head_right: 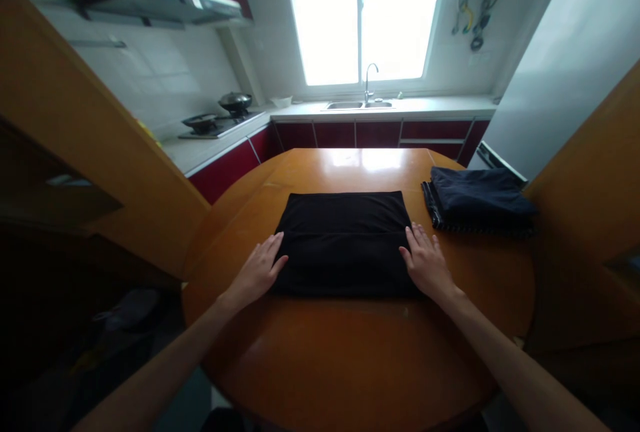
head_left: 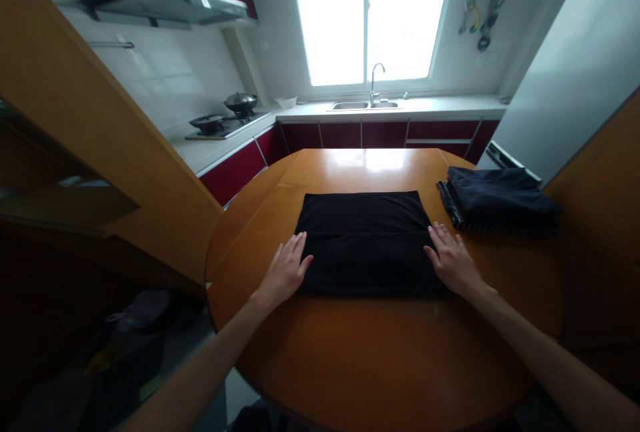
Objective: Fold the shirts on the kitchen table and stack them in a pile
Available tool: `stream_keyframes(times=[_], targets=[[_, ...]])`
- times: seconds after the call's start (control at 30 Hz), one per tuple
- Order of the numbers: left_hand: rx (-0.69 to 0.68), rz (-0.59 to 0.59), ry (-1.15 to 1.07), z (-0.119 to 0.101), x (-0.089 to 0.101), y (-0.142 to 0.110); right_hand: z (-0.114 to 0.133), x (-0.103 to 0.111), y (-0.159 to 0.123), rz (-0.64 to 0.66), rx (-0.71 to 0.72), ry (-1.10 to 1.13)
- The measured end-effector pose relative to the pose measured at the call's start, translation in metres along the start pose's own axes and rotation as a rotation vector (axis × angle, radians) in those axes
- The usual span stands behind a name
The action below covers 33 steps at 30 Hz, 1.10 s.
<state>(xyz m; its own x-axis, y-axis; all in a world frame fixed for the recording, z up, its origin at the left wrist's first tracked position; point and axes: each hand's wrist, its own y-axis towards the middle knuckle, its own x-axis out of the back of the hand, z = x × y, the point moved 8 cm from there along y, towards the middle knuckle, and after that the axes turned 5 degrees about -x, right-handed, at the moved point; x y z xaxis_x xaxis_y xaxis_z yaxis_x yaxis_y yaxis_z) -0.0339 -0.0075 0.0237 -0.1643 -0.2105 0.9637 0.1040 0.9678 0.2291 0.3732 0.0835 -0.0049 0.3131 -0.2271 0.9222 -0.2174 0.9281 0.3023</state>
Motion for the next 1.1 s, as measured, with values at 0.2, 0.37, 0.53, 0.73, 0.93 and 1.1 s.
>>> stream_keyframes(times=[0.2,0.37,0.53,0.73,0.93,1.1], targets=[[0.182,0.061,-0.055,0.032,-0.006,0.071,-0.008,-0.005,0.052,-0.035,-0.071,0.169],[0.231,0.085,-0.144,0.065,-0.028,0.082,-0.029,-0.021,0.075,0.1,-0.084,0.348],[0.225,0.061,-0.242,0.071,-0.029,0.074,-0.032,-0.019,0.071,0.113,-0.062,0.495],[0.277,0.008,-0.334,0.075,-0.028,0.071,-0.027,-0.008,0.071,-0.025,-0.073,0.602],[0.275,0.015,-0.273,0.075,-0.026,0.073,-0.026,-0.016,0.075,-0.011,-0.063,0.488],[0.05,-0.137,-0.117,0.021,0.008,0.07,-0.01,0.009,0.07,-0.076,0.0,0.286]])
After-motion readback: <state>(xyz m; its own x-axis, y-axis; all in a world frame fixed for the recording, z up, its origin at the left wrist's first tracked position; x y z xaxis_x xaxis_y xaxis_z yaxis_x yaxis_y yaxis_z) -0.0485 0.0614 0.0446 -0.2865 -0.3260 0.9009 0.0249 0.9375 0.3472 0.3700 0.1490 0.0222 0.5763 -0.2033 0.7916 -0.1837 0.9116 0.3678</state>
